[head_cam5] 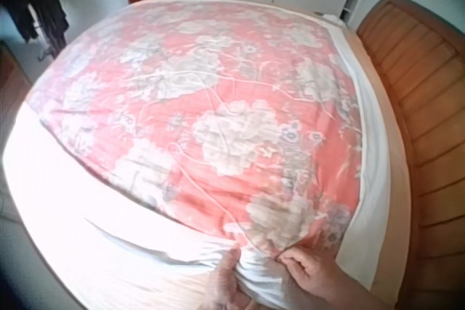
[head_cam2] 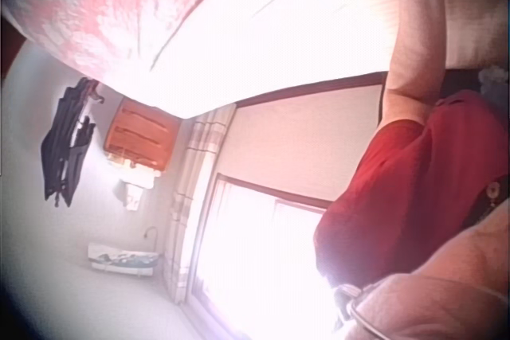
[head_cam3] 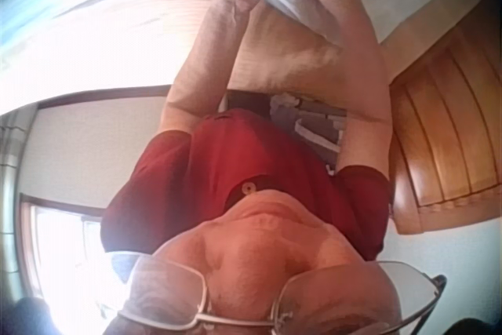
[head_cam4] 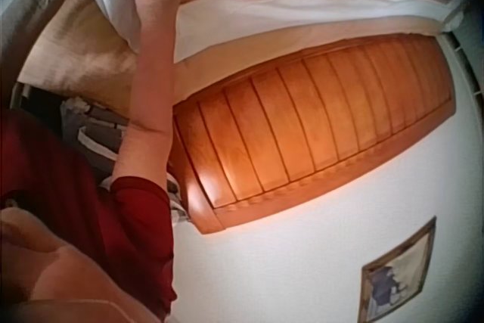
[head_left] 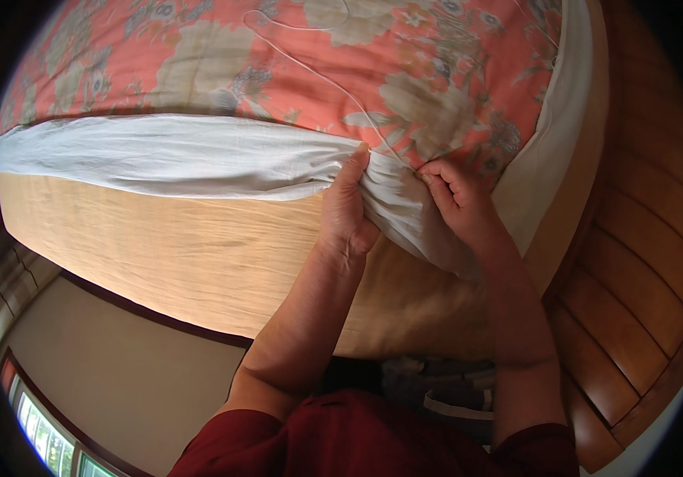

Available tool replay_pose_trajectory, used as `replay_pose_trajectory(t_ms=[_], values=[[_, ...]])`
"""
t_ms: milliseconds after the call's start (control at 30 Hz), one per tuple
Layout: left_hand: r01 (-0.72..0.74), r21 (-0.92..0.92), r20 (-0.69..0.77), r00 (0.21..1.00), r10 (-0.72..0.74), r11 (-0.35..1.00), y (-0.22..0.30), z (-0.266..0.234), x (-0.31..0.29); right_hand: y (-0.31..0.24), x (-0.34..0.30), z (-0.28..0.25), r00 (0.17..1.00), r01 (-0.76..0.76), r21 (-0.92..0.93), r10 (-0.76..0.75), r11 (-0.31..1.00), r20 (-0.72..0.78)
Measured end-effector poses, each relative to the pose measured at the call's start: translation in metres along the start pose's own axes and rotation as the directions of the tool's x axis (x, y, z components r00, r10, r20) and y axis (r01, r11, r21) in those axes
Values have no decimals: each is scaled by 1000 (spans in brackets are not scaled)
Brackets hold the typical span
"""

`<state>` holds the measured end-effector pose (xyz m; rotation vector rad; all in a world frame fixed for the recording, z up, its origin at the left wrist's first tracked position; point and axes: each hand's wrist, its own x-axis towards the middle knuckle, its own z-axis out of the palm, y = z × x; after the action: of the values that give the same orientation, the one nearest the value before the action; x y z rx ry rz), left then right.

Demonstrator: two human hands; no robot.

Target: The person hand-sews the edge of a floral-patterned duvet cover to a white fitted sheet along the side of a bed. They repeatedly insert a needle and pull thread through the fabric, then smooth the seam. The task continues along the same edge without completing the entire perimeter.

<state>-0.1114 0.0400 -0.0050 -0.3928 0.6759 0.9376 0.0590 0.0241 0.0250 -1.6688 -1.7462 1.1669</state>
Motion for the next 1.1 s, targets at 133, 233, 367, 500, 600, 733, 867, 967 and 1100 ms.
replay_pose_trajectory(t_ms=[133,233,367,500,600,733,867,967,1100], values=[[-31,12,-28,999,31,999,0,3,-2,2,1,3,999,37,-1,-37,999,-29],[-3,23,-46,999,4,1000,2,6,-5,-1,2,3,999,23,0,-23,1000,-32],[-4,27,-31,1000,5,1000,1,-1,1,0,3,5,999,36,-31,-37,999,-38],[-18,40,-7,1000,19,999,1,-5,3,-6,7,5,997,63,-49,-65,997,-38],[-19,43,2,1000,19,999,0,-9,6,-5,9,7,997,46,-47,-49,998,-53],[-16,58,19,1000,15,998,1,-5,3,-4,10,8,995,77,-41,-80,996,-65],[-8,0,-78,997,8,1000,-3,-7,3,-3,6,3,997,64,-90,-69,994,-44],[-9,-34,-60,998,7,999,-4,-7,3,-7,4,-1,997,61,-138,-67,989,-41],[-10,-35,-23,1000,9,999,-2,-1,1,-4,3,-4,995,84,-159,-92,984,-45]])
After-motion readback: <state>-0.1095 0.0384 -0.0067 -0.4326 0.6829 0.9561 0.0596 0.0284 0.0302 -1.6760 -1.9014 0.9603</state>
